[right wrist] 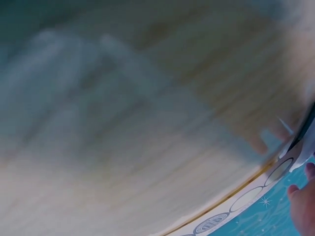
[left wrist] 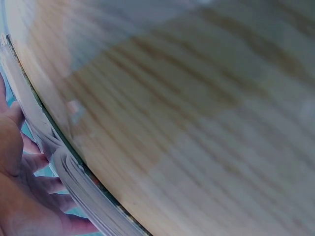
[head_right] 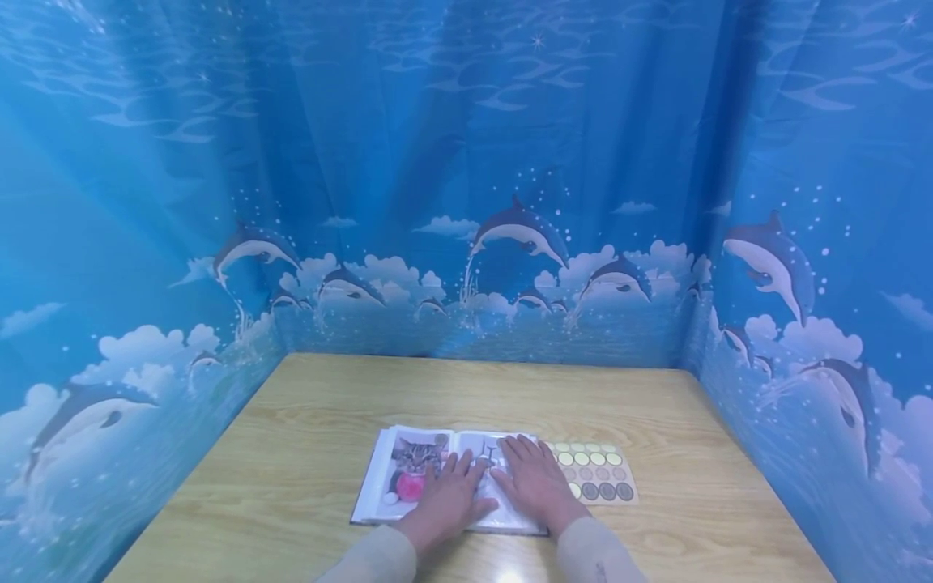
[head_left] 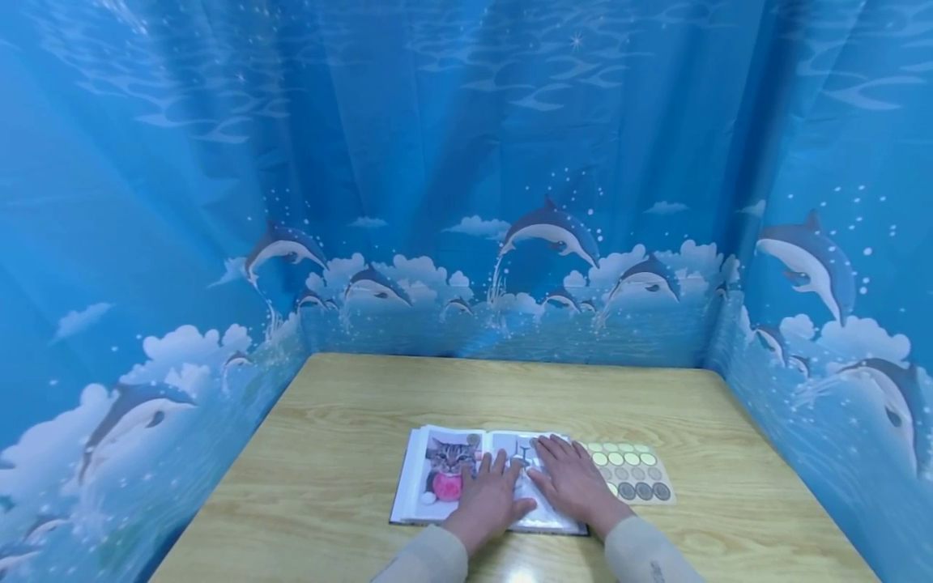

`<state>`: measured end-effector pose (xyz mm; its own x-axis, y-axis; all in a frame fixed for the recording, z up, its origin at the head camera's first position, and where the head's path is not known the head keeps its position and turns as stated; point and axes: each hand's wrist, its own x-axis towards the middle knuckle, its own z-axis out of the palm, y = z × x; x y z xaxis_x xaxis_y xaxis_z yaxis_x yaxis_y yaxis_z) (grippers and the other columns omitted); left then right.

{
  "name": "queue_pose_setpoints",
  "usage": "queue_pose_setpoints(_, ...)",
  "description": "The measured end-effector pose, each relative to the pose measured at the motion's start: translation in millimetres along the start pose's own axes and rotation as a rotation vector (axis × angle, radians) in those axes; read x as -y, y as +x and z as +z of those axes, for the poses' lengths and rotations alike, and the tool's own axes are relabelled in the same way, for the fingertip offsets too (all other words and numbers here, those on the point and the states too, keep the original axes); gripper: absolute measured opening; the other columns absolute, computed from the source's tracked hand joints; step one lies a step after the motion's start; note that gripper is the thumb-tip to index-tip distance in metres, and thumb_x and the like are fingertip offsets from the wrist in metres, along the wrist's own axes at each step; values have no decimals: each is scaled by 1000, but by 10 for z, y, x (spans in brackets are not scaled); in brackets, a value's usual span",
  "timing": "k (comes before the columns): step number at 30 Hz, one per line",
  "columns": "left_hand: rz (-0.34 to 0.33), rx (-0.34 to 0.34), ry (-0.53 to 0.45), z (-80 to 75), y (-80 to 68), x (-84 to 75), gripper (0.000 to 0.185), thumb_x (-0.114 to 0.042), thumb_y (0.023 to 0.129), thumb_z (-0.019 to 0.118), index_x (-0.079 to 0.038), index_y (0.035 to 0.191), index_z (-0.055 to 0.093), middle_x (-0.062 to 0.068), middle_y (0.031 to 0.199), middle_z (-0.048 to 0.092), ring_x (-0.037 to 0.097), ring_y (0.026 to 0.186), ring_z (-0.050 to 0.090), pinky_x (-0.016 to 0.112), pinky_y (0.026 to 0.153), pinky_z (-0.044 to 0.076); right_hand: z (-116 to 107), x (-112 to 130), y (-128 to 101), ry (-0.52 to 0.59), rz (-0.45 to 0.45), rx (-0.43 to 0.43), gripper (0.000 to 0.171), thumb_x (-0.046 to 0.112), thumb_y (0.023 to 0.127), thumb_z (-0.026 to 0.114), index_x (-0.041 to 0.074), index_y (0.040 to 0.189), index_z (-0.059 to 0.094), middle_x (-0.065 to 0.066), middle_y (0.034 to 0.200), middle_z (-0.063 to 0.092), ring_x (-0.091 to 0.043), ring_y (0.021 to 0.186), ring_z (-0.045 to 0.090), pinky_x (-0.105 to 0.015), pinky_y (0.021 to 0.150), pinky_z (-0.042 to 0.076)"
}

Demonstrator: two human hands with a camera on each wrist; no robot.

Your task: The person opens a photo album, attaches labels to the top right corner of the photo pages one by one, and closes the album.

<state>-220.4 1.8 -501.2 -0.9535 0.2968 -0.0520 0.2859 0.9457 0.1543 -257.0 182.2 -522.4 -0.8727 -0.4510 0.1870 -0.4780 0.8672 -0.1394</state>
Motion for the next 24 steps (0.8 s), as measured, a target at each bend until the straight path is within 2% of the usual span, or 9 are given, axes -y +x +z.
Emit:
queue_pose_setpoints(9, 5, -2, -13, 24, 7, 1, 76, -66, 91, 52, -20, 151, 43, 11, 157, 35, 38, 143, 32, 67, 110, 27, 35, -2, 82, -10, 21, -14, 61, 50, 104, 40, 5, 144, 49, -16, 147, 47, -36, 138, 39, -57, 116, 24)
queue_pose_setpoints(16, 2, 2, -5, 10, -2, -5, 76, -66, 91, 53, -20, 150, 44, 10, 157, 36, 37, 143, 32, 66, 110, 27, 47, 29, 109, 38, 43, -15, 64, 53, 103, 41, 4, 143, 50, -17, 148, 45, -38, 139, 37, -59, 116, 23)
queue_pose_setpoints(24, 13, -9, 29, 15, -12, 11, 76, -68, 91, 50, -19, 150, 45, 10, 156, 37, 37, 142, 34, 66, 109, 30, 30, 93, 136, 3, 26, 35, 67, 56, 104, 30, 6, 146, 46, -14, 153, 41, -36, 142, 34, -58, 117, 20)
